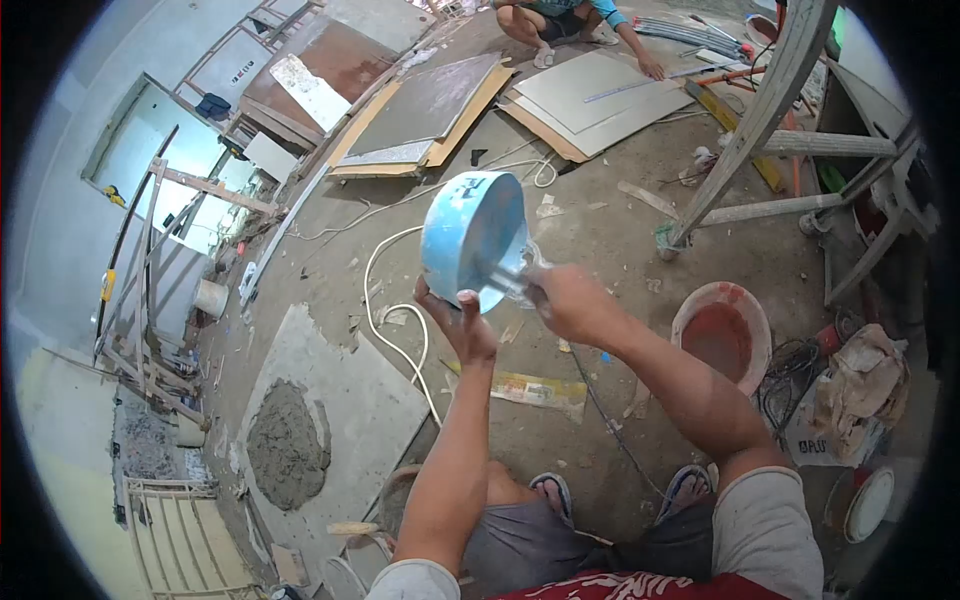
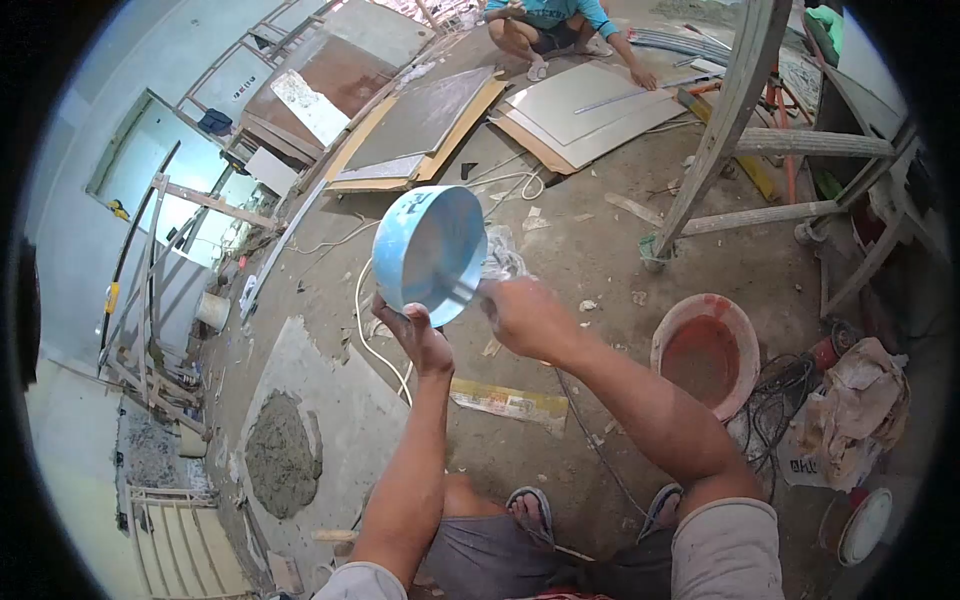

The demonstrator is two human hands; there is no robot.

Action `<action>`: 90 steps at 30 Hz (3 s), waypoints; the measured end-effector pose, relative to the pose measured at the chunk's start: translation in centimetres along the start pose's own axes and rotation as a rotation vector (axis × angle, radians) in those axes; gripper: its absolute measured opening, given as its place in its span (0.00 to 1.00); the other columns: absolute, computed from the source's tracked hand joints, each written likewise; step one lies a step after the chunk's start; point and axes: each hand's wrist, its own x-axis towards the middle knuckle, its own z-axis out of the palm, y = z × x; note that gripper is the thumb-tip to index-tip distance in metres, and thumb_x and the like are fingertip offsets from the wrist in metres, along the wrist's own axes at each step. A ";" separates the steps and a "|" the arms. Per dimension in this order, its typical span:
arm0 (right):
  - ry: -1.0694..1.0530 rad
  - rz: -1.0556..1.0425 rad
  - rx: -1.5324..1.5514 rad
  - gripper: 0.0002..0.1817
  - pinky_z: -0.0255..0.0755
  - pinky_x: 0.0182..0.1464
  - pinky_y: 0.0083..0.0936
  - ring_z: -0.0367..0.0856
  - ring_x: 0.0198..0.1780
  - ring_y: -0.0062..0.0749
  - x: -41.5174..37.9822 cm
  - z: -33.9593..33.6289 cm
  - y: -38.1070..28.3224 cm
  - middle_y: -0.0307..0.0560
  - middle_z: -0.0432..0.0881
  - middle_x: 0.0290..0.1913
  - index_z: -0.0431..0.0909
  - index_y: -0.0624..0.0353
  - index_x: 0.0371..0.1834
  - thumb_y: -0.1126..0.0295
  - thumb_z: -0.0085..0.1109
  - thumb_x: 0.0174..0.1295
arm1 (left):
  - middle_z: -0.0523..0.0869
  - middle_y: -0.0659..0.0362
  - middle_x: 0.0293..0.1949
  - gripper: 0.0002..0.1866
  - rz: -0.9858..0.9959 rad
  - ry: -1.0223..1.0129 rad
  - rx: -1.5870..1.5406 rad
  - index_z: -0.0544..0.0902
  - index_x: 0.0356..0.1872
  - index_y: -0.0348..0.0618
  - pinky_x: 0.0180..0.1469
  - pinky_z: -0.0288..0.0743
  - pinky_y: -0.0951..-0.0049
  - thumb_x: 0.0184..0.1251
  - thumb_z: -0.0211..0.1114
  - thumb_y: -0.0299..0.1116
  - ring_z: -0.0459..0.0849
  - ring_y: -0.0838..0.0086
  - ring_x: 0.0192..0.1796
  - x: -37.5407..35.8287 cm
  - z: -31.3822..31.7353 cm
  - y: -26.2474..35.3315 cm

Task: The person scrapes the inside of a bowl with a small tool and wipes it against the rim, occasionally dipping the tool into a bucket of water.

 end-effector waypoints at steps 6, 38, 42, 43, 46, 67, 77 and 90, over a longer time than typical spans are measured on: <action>0.234 0.063 -0.039 0.11 0.72 0.43 0.47 0.81 0.41 0.61 0.6 -2.2 1.0 0.65 0.82 0.37 0.81 0.63 0.45 0.70 0.56 0.63 | 0.64 0.53 0.60 0.53 -0.054 0.063 -0.114 0.57 0.67 0.42 0.68 0.58 0.60 0.55 0.59 0.76 0.64 0.63 0.65 0.4 -0.6 -0.6; 0.199 0.073 0.008 0.12 0.72 0.45 0.49 0.82 0.42 0.59 0.6 -2.1 1.6 0.64 0.82 0.36 0.83 0.61 0.45 0.68 0.54 0.65 | 0.64 0.50 0.58 0.52 -0.021 0.013 -0.032 0.57 0.65 0.41 0.63 0.64 0.58 0.54 0.64 0.74 0.70 0.61 0.61 0.5 0.2 2.7; -0.080 0.104 0.098 0.10 0.72 0.45 0.49 0.81 0.43 0.59 0.7 -1.5 1.4 0.62 0.82 0.37 0.82 0.62 0.42 0.71 0.54 0.64 | 0.64 0.51 0.57 0.52 -0.034 0.040 -0.022 0.56 0.65 0.42 0.64 0.64 0.57 0.54 0.65 0.74 0.69 0.61 0.61 0.7 -0.1 2.3; -0.079 0.103 0.100 0.10 0.72 0.45 0.49 0.81 0.43 0.59 0.6 -1.7 1.2 0.62 0.82 0.37 0.82 0.62 0.42 0.71 0.54 0.64 | 0.65 0.51 0.56 0.52 -0.050 0.045 -0.044 0.56 0.65 0.42 0.64 0.64 0.58 0.53 0.65 0.74 0.69 0.61 0.61 0.9 -0.1 2.7; 0.196 0.065 0.032 0.11 0.71 0.45 0.49 0.80 0.43 0.59 0.3 -2.2 1.1 0.61 0.82 0.38 0.82 0.62 0.44 0.71 0.53 0.64 | 0.66 0.51 0.55 0.53 -0.053 0.051 -0.030 0.56 0.65 0.42 0.64 0.64 0.58 0.53 0.66 0.73 0.69 0.61 0.61 0.8 -0.4 3.2; 0.101 0.083 0.032 0.15 0.70 0.39 0.46 0.79 0.37 0.61 0.4 -0.6 0.9 0.64 0.82 0.34 0.80 0.65 0.47 0.65 0.53 0.69 | 0.63 0.50 0.60 0.53 -0.014 0.119 -0.001 0.54 0.68 0.43 0.67 0.61 0.57 0.57 0.57 0.77 0.67 0.59 0.64 0.6 -1.2 1.3; -0.094 0.050 0.201 0.15 0.72 0.32 0.41 0.79 0.25 0.43 0.4 0.3 0.7 0.57 0.77 0.25 0.79 0.65 0.48 0.64 0.51 0.71 | 0.62 0.51 0.61 0.52 -0.028 0.143 0.059 0.55 0.67 0.40 0.68 0.61 0.59 0.59 0.50 0.78 0.65 0.61 0.67 0.6 -1.1 2.0; -0.100 0.184 0.681 0.24 0.75 0.26 0.35 0.80 0.27 0.35 1.1 1.4 4.0 0.52 0.79 0.34 0.65 0.50 0.70 0.66 0.52 0.71 | 0.66 0.56 0.62 0.44 -0.199 0.009 -0.523 0.58 0.67 0.45 0.68 0.63 0.60 0.60 0.68 0.62 0.66 0.65 0.68 0.8 -0.4 2.0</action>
